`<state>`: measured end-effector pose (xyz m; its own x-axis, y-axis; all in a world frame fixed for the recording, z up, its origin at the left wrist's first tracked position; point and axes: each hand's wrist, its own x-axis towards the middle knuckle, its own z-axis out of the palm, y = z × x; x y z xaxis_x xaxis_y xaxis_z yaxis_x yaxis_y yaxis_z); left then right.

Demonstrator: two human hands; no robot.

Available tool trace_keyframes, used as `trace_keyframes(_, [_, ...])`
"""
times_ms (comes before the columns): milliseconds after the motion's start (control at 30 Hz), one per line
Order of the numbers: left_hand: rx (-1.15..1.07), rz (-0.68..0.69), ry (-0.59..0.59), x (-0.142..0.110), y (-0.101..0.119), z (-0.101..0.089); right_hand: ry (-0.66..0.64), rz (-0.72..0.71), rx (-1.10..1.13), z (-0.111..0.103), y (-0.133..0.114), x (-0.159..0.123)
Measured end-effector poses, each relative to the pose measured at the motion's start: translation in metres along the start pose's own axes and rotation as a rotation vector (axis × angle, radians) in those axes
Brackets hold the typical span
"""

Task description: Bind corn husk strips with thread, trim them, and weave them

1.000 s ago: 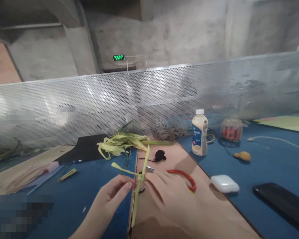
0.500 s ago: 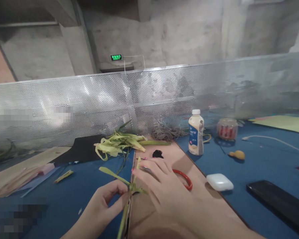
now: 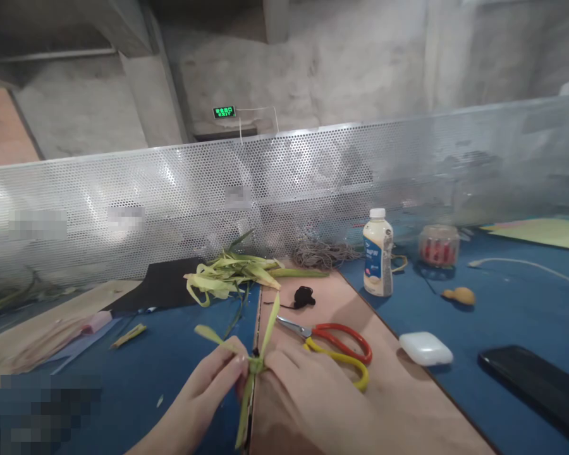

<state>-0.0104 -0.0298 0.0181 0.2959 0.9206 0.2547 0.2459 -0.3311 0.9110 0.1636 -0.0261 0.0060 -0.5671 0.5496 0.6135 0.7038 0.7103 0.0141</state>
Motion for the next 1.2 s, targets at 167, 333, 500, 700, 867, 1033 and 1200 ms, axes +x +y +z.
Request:
trace_keyframes(167, [0.04, -0.018, 0.104, 0.002, -0.002, 0.005, 0.001, 0.001, -0.047, 0.003, -0.007, -0.003])
trace_keyframes(333, [0.075, -0.015, 0.188, 0.001, 0.0, 0.008, 0.002, 0.033, -0.068, 0.004, -0.009, -0.005])
trace_keyframes(500, [0.045, -0.019, 0.24, 0.001, -0.002, 0.009, -0.013, 0.029, -0.053, 0.003, -0.008, -0.004])
trace_keyframes(700, [0.001, -0.007, 0.243, 0.005, -0.004, 0.008, -0.039, 0.027, -0.029, 0.0, -0.009, -0.001])
trace_keyframes(867, [-0.038, -0.03, 0.264, 0.004, -0.005, 0.007, -0.066, -0.013, -0.002, -0.008, -0.007, -0.001])
trace_keyframes(1033, [-0.041, -0.054, 0.306, 0.003, -0.009, 0.004, -0.054, -0.057, 0.014, -0.009, -0.002, -0.007])
trace_keyframes(1200, [0.007, -0.021, 0.275, 0.005, -0.013, -0.002, 0.004, -0.065, 0.021, -0.008, -0.001, -0.005])
